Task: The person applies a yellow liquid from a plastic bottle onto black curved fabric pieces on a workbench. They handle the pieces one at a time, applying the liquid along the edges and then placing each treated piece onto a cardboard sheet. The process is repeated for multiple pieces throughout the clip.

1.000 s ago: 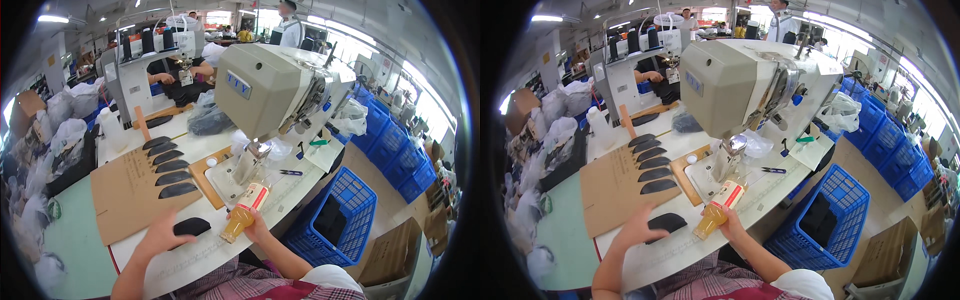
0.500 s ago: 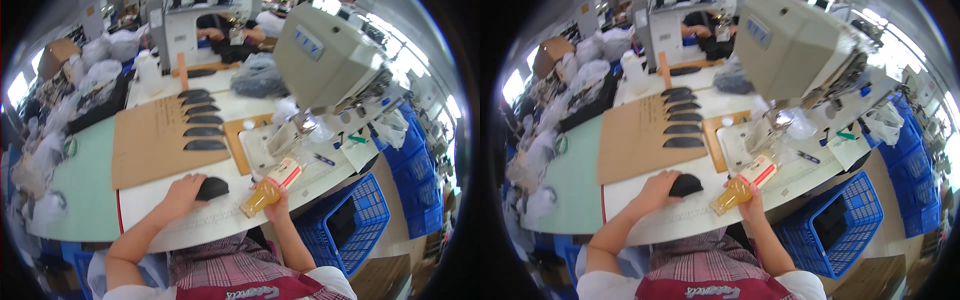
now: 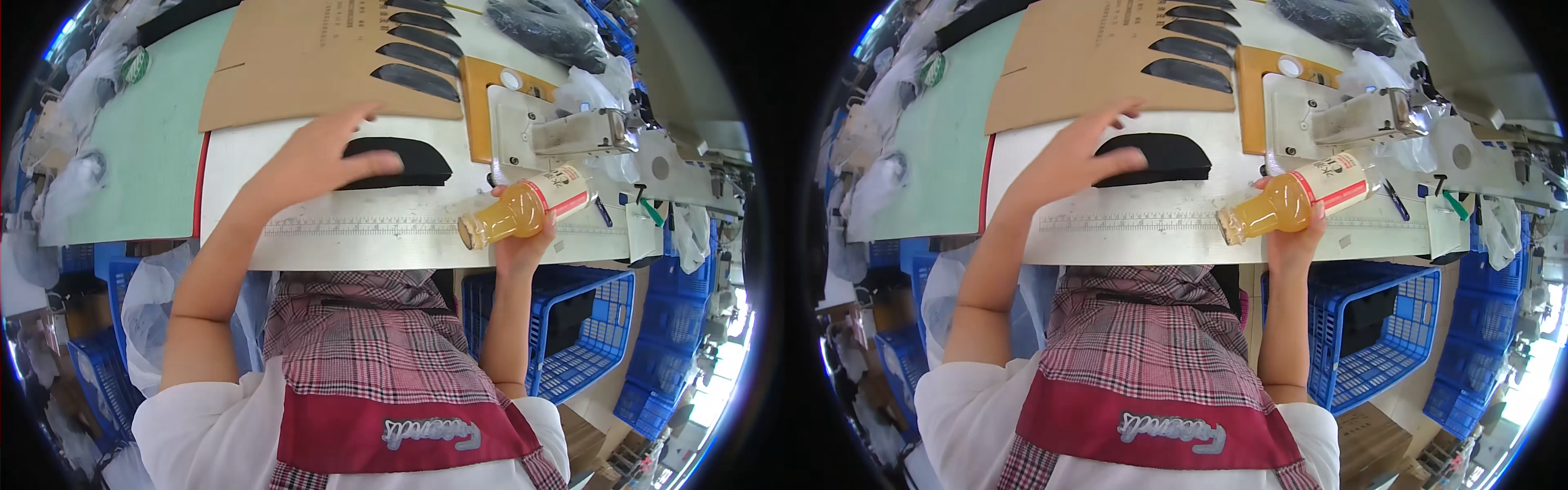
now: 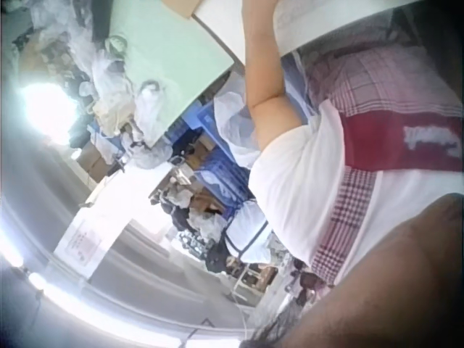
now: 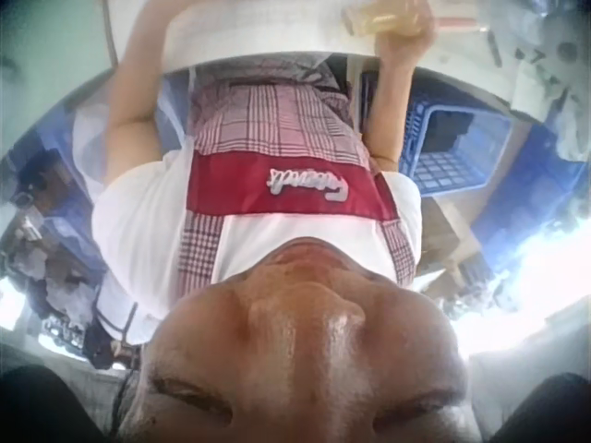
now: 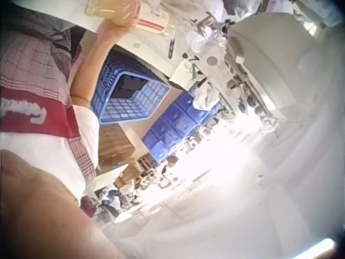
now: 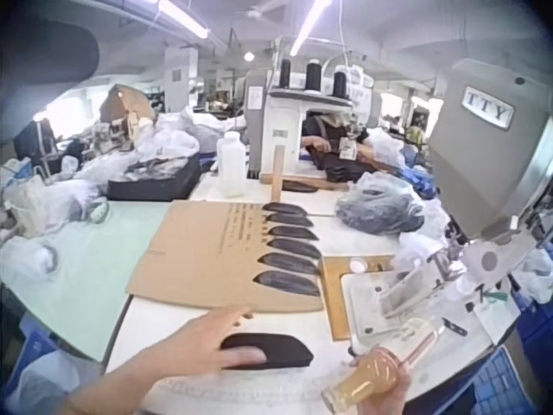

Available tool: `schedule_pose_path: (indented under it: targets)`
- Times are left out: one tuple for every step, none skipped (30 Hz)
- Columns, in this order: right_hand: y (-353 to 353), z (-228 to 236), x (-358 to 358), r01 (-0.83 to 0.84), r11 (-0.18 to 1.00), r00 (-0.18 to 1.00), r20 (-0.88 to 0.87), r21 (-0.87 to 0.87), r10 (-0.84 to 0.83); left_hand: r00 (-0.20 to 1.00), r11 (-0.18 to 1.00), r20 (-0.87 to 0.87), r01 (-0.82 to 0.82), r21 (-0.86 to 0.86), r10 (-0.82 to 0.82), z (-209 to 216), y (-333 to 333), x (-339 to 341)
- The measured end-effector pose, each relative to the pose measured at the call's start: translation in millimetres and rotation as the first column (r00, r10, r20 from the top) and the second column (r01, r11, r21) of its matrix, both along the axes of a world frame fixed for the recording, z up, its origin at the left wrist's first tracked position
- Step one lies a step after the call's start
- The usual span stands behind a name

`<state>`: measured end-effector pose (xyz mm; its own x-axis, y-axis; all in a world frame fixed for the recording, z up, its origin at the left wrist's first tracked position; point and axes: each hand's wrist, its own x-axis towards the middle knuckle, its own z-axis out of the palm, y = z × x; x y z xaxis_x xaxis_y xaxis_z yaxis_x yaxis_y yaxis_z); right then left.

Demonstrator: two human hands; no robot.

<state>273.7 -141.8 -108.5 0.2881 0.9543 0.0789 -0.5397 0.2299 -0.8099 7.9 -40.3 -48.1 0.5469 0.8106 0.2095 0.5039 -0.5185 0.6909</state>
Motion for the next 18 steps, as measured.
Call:
schedule_pose_path:
  targets:
    - [-0.1, 2.7, -0.5, -0.006, 1.0, 0.999, 0.037, -0.01, 0.006, 0.996, 0.986, 0.057, -0.055, -0.159, 0.065, -2.8, -1.5, -11.2]
    - [0.3, 5.9, -2.2, -0.013, 1.0, 0.996, 0.089, -0.006, 0.013, 0.985, 0.944, 0.102, -0.098, -0.314, 0.136, -4.3, -3.0, -22.4]
    - [0.3, 10.3, -5.5, -0.017, 1.0, 0.988, 0.152, -0.008, 0.018, 0.968, 0.877, 0.136, -0.127, -0.463, 0.212, -6.6, -4.4, -33.3]
    - [0.2, 17.3, -9.4, -0.02, 1.0, 0.976, 0.215, -0.01, 0.022, 0.956, 0.84, 0.211, -0.061, -0.539, 0.205, -17.6, -5.8, -43.0]
    - [-0.5, 26.7, -13.6, -0.023, 1.0, 0.96, 0.28, -0.011, 0.025, 0.923, 0.799, 0.314, 0.011, -0.601, 0.223, -24.5, -10.9, -45.4]
    - [1.5, 32.6, -17.6, -0.047, 0.999, 0.934, 0.355, -0.023, 0.053, 0.877, 0.755, 0.409, 0.087, -0.65, 0.251, -31.9, -17.5, -47.1]
    - [4.5, 40.3, -24.1, -0.067, 0.998, 0.924, 0.377, -0.008, 0.065, 0.821, 0.708, 0.496, 0.169, -0.686, 0.285, -36.1, -23.3, -48.2]
    - [9.0, 49.3, -33.5, -0.089, 0.996, 0.913, 0.401, 0.007, 0.079, 0.785, 0.68, 0.549, 0.236, -0.694, 0.287, -36.9, -27.9, -47.8]
    - [13.1, 56.4, -42.4, -0.107, 0.994, 0.9, 0.427, 0.022, 0.087, 0.768, 0.671, 0.562, 0.244, -0.7, 0.307, -38.4, -29.1, -46.9]
    - [18.1, 62.0, -52.6, -0.076, 0.996, 0.904, 0.424, 0.043, 0.051, 0.75, 0.661, 0.575, 0.253, -0.706, 0.327, -39.6, -30.0, -46.5]
    - [23.9, 67.9, -62.2, -0.044, 0.997, 0.905, 0.424, 0.068, 0.011, 0.73, 0.654, 0.591, 0.266, -0.709, 0.343, -40.8, -30.4, -44.8]
    - [29.4, 70.6, -67.8, -0.012, 0.996, 0.905, 0.424, 0.092, -0.028, 0.733, 0.637, 0.578, 0.259, -0.726, 0.36, -43.0, -29.5, -43.2]
    - [35.6, 69.2, -67.1, -0.013, 0.994, 0.867, 0.496, 0.105, -0.041, 0.735, 0.621, 0.564, 0.252, -0.742, 0.376, -45.6, -27.5, -41.8]
    - [43.8, 70.3, -66.0, -0.018, 0.992, 0.822, 0.566, 0.122, -0.055, 0.735, 0.608, 0.554, 0.246, -0.755, 0.391, -47.3, -25.0, -39.8]
    - [46.3, 72.5, -69.6, -0.012, 0.991, 0.801, 0.594, 0.131, -0.069, 0.736, 0.619, 0.557, 0.241, -0.748, 0.386, -49.2, -24.1, -38.0]
    - [48.7, 77.2, -75.9, -0.005, 0.99, 0.78, 0.621, 0.141, -0.084, 0.736, 0.63, 0.559, 0.235, -0.74, 0.382, -51.2, -23.6, -36.4]
    - [51.5, 80.8, -81.9, 0.001, 0.989, 0.757, 0.646, 0.15, -0.099, 0.736, 0.641, 0.561, 0.229, -0.733, 0.379, -53.3, -23.3, -34.9]
    - [52.7, 84.0, -88.5, 0.002, 0.989, 0.74, 0.665, 0.149, -0.102, 0.726, 0.651, 0.572, 0.229, -0.724, 0.381, -54.3, -23.2, -34.2]
